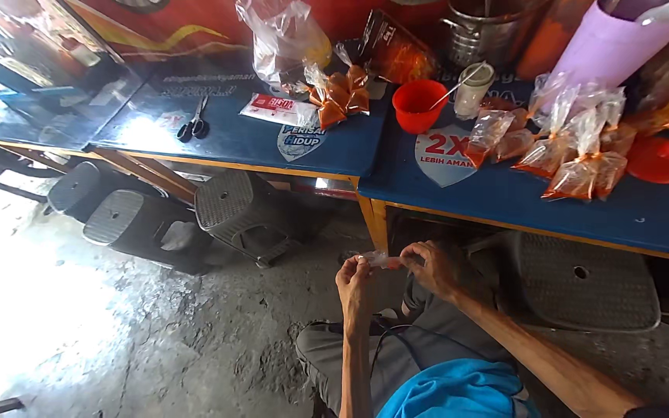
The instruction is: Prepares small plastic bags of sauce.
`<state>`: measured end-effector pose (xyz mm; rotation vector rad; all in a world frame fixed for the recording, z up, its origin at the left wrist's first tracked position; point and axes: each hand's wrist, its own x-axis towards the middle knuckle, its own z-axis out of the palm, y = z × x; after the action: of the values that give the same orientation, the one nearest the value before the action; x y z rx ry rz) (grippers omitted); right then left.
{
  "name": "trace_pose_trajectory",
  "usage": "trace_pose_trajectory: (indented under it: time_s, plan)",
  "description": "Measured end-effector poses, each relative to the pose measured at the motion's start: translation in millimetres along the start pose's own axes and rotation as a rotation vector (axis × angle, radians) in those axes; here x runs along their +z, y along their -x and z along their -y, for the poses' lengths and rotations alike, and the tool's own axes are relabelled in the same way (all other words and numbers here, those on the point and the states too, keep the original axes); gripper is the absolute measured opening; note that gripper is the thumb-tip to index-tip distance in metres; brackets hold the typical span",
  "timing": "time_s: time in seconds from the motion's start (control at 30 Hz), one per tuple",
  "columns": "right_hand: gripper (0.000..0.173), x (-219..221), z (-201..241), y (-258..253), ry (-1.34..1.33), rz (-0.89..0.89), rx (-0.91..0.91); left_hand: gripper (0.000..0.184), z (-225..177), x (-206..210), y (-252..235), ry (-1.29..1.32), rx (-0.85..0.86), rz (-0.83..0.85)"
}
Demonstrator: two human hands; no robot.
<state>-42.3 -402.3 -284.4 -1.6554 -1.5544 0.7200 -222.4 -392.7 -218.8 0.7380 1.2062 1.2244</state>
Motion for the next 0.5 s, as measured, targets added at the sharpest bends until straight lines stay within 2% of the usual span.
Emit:
trace_pose_trajectory:
  time_s: [0.17, 0.27, 0.37, 0.4, 0.5]
  plan:
    - [0.022, 6.2, -6.2, 0.7, 0.022, 0.022, 0.037, 0.017, -5.5, -4.5, -0.5, -0.033, -0.017, -0.04]
    - [0.026, 0.8, -1.3, -0.7, 0.069, 0.097, 0.003, 0.012, -4.6, -5.4, 0.6, -0.126, -0.003, 0.015]
    - [0.055, -11.9, 26.6, -7.5, -0.029, 0.282, -0.171, 0.009, -6.3, -5.4, -0.9, -0.242, 0.026, 0.141]
    - [0.058, -14.8, 37.3, -10.3, -0.051, 0.353, -0.205, 0.009, -5.7, -4.7, -0.7, -0.274, 0.039, 0.189]
    - [0.037, -18.3, 60.1, -21.8, -0.063, 0.423, -0.219, 0.01, -4.5, -10.3, -2.8, -0.343, 0.177, 0.274]
